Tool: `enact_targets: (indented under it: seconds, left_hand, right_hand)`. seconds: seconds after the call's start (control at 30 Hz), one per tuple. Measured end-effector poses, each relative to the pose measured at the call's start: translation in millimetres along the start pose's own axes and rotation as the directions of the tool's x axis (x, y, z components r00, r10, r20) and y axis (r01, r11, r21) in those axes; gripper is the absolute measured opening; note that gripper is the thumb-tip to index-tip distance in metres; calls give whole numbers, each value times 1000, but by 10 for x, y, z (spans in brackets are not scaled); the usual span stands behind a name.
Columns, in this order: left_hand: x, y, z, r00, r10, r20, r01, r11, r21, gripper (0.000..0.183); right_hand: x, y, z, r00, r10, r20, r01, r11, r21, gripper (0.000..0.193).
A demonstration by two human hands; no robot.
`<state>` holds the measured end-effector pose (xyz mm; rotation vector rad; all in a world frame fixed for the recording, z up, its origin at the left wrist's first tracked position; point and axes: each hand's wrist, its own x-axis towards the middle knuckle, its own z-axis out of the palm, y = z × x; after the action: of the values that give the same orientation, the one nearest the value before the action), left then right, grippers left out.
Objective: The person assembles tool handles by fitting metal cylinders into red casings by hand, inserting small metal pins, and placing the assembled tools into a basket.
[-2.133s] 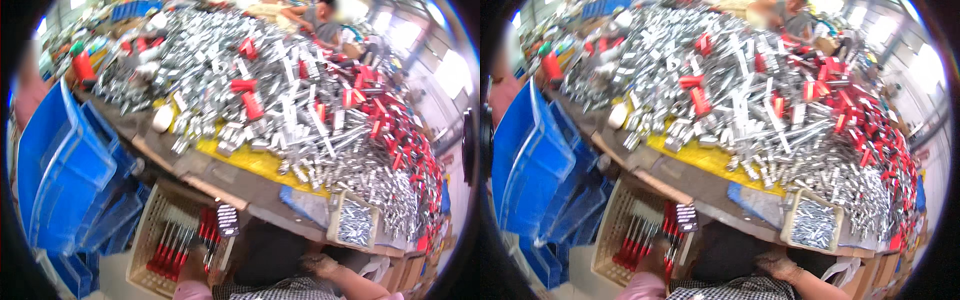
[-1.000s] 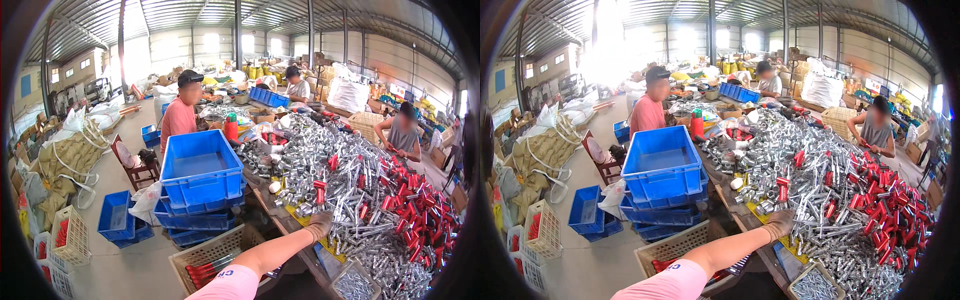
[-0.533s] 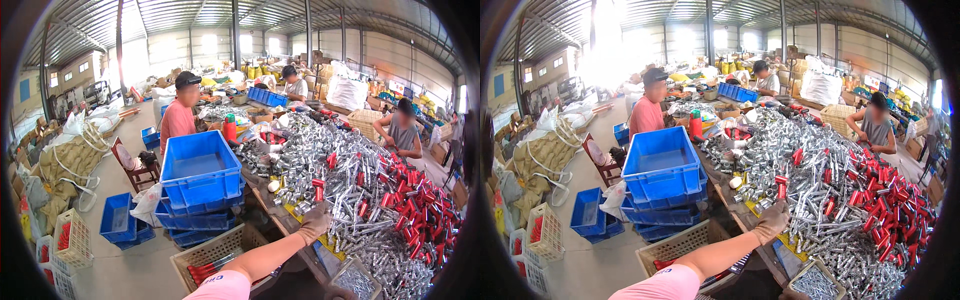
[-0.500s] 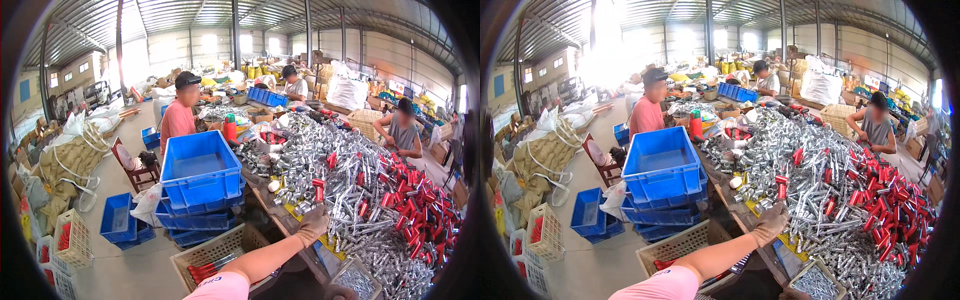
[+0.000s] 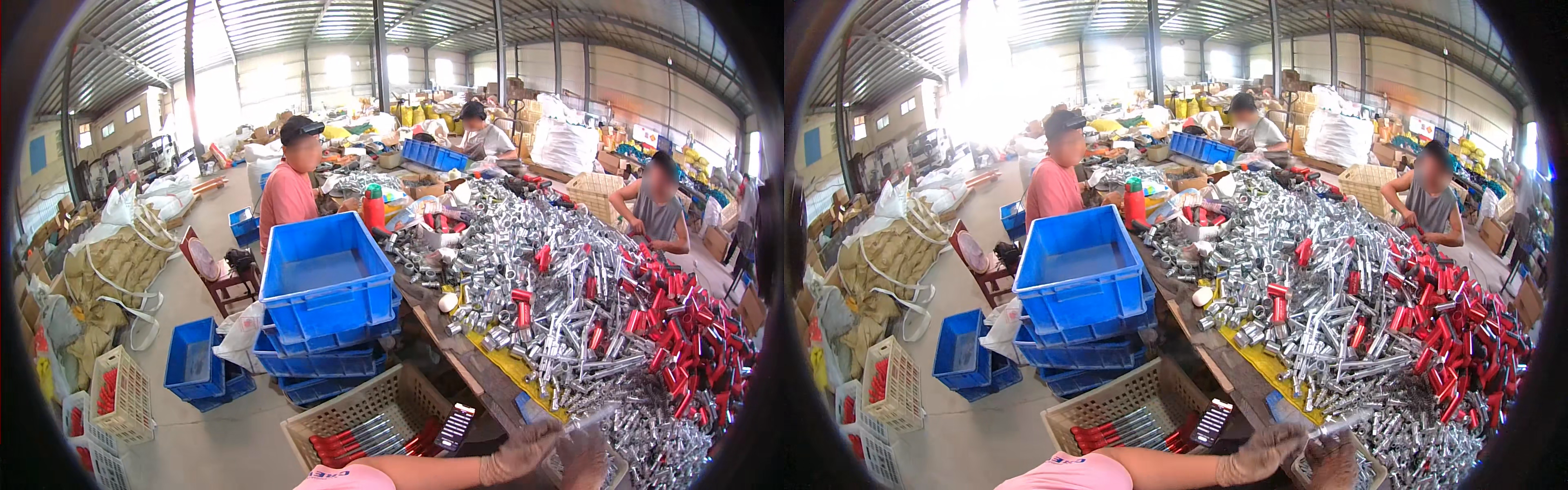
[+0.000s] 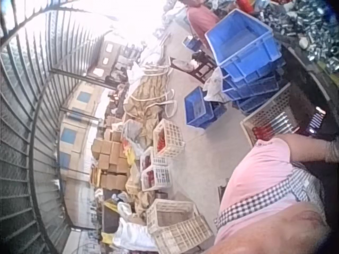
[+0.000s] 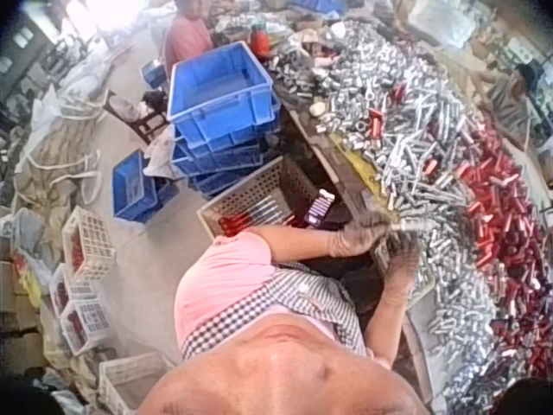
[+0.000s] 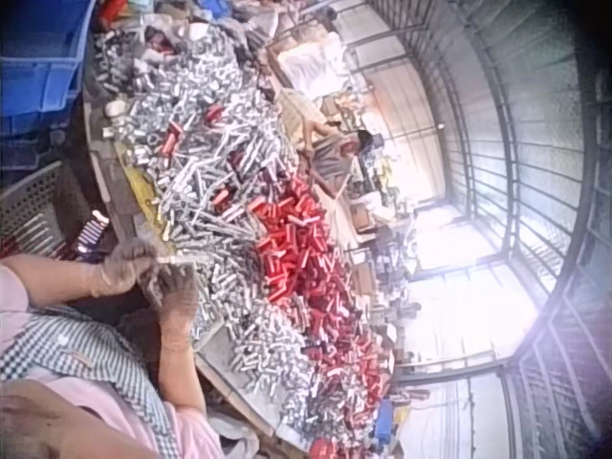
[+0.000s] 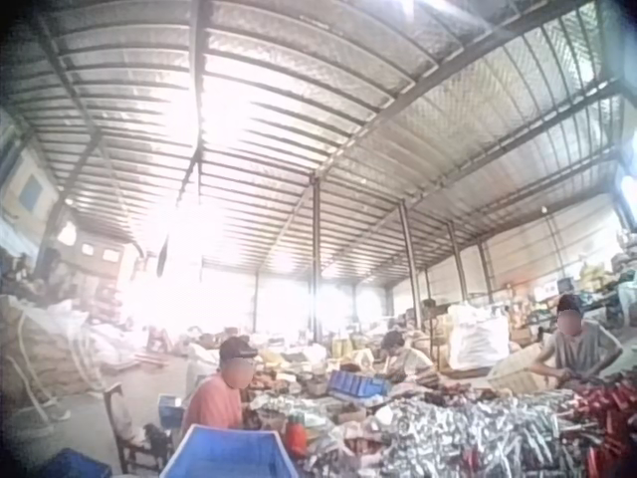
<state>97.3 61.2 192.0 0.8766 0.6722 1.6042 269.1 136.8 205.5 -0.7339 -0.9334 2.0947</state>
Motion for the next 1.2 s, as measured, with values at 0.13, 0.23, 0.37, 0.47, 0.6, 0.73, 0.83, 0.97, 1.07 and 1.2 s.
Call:
enact_targets:
  seconds: [0.13,0.23,0.37,0.47,0.6,0.73,0.83,0.97,1.07,1.2]
  left_hand:
    - [-181,-19,381,947,268,179,-321,838,442,28]
    - [-207,-93,466,961,137,242,-256,775,578,27]
    - [-129,-265,482,918,259,300,-396,588,705,24]
    - [-94,-282,523,909,92,407,-386,557,735,22]
    - [-53,-156,568,858,-71,509,-458,343,820,27]
    - [115,-120,582,760,246,601,-649,241,722,42]
    - [201,-184,534,736,286,614,-662,114,741,57]
    - [321,-409,439,791,155,592,-605,49,795,67]
    - [316,-409,537,804,170,570,-574,-27,818,51]
    - [360,-455,585,887,9,462,-462,55,885,50]
  right_hand:
    - [-276,-300,451,967,-182,-178,199,977,81,52]
    - [-422,-376,525,915,-279,-293,306,951,48,49]
    - [-579,-397,288,929,-332,-162,354,926,135,50]
    - [-613,-384,280,676,-722,-145,420,540,-729,46]
    - [-832,-579,413,833,-412,-369,397,910,-119,45]
    - [-882,-555,-42,828,-339,-447,311,941,-136,40]
    - [-997,-575,-168,837,-437,-329,357,892,-278,38]
    - [-991,-541,-624,842,-492,-220,425,857,-290,33]
    - [-1028,-500,-872,760,-608,-228,430,734,-525,32]
    - [-1041,-495,-1029,652,-741,-160,378,501,-779,32]
